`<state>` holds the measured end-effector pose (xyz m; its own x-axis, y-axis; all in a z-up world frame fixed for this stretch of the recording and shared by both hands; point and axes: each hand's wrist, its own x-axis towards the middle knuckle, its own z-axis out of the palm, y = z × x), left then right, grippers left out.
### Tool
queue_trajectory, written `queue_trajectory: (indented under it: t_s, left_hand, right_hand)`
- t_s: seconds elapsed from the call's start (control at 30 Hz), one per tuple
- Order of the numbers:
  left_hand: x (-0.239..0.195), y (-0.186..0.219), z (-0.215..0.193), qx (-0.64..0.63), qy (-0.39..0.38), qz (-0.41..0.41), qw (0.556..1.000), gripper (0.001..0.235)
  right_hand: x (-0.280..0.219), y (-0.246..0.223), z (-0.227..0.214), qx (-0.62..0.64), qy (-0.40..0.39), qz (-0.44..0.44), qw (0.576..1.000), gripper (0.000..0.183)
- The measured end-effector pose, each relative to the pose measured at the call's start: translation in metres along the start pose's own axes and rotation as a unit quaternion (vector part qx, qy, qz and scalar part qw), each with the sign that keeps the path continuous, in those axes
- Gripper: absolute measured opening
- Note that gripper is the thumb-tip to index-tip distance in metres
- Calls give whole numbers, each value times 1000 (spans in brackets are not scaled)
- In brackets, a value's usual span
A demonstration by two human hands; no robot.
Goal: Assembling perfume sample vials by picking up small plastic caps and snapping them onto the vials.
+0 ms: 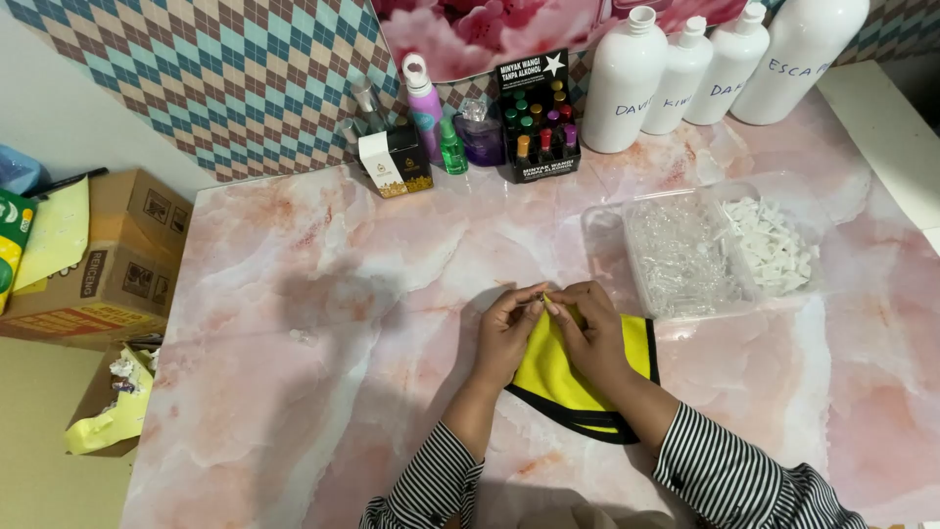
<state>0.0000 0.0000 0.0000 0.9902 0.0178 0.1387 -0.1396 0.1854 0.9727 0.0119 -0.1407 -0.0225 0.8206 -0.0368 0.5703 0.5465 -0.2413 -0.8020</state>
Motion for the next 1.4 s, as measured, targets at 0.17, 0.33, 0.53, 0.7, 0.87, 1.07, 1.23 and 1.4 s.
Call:
queue_trajectory:
  t_s: [0.17, 0.33, 0.53, 0.7, 0.87, 1.07, 1.23, 1.4]
  left_hand:
    - [1, -8, -3, -29, 11, -18, 999, 28]
    - [1, 0, 1, -42, 22, -28, 998, 28]
    - [4, -25, -8, -55, 4, -2, 998, 34]
    - [1, -8, -3, -73, 18, -14, 997, 32]
    - [4, -23, -6, -117, 30, -9, 993, 34]
    - [6, -21, -5, -134, 37, -27, 990, 35]
    - [6, -28, -5, -126, 49, -27, 990, 36]
    - [5, -20, -2, -61, 59, -8, 996, 29]
  right_hand:
    - [-1, 1, 1, -1, -4, 11, 1000, 14]
    - [-1, 4, 1, 8, -6, 14, 1000, 13]
    - [-5, 12, 1, -12, -8, 11, 1000, 14]
    - [-4, 10, 2, -15, -17, 20, 1000, 16]
    - [-6, 9, 2, -20, -38, 42, 998, 18]
    - [-9, 15, 5, -32, -71, 51, 996, 18]
    - [-13, 20, 7, -13, -52, 64, 997, 20]
    - [1, -6, 1, -41, -60, 12, 997, 11]
